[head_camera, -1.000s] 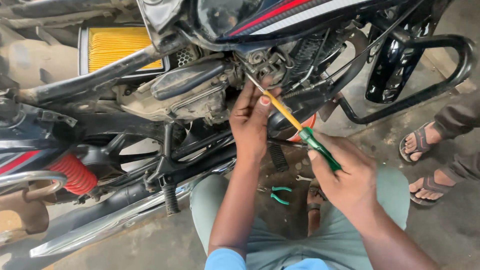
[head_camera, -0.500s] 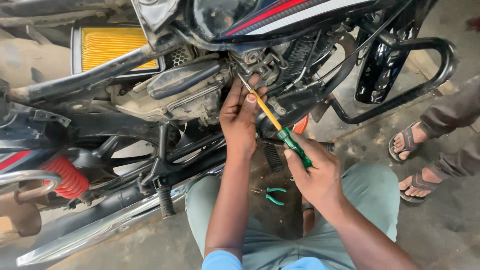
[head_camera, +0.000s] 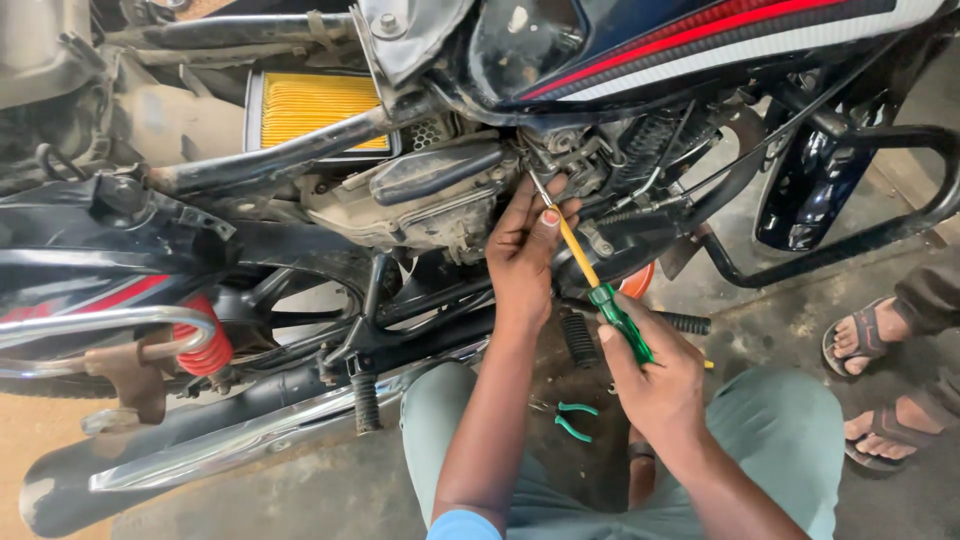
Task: The recorder is repairing the carburetor of a motorcycle using a screwdriver and hands.
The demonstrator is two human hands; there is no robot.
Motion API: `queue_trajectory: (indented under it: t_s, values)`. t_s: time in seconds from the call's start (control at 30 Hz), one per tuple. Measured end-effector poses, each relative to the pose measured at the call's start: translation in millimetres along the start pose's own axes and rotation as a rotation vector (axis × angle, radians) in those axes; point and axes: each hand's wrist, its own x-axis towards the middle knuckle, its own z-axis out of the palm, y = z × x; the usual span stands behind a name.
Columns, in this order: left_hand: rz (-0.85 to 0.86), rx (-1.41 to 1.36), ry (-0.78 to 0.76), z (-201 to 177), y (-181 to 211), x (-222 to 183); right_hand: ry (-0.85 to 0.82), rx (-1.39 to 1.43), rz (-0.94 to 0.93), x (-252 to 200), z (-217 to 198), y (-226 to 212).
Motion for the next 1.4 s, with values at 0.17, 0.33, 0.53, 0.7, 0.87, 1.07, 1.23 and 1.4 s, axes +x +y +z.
queue_trajectory:
  t_s: [0.17, 0.33, 0.53, 0.7, 0.87, 1.07, 1.23, 1.4]
  values:
    - [-0.002, 0.028, -0.002, 0, 2, 0, 0.095, -0.149, -0.218, -4, 11, 8]
    - [0.001, 0.058, -0.018, -3, 6, 2, 0.134, -0.181, -0.28, -12, 32, 23]
    - [0.055, 0.233, 0.016, -15, -5, -3, 0.169, 0.202, 0.116, -10, 66, 47]
    - [0.039, 0.413, 0.076, -20, 1, -4, 0.236, -0.317, -0.118, 1, 92, 49]
    - [-0.076, 0.288, 0.018, -25, -4, -8, 0.234, -0.308, -0.085, -1, 94, 58]
    - [-0.016, 0.377, 0.048, -25, -3, -5, 0.188, -0.176, -0.094, 4, 96, 66]
    - [0.02, 0.348, 0.078, -20, -5, -8, -0.053, 1.281, 0.85, -15, 105, 133]
    - [-0.011, 0.273, 0.096, -14, -14, -3, -0.035, 1.045, 0.606, -5, 82, 121]
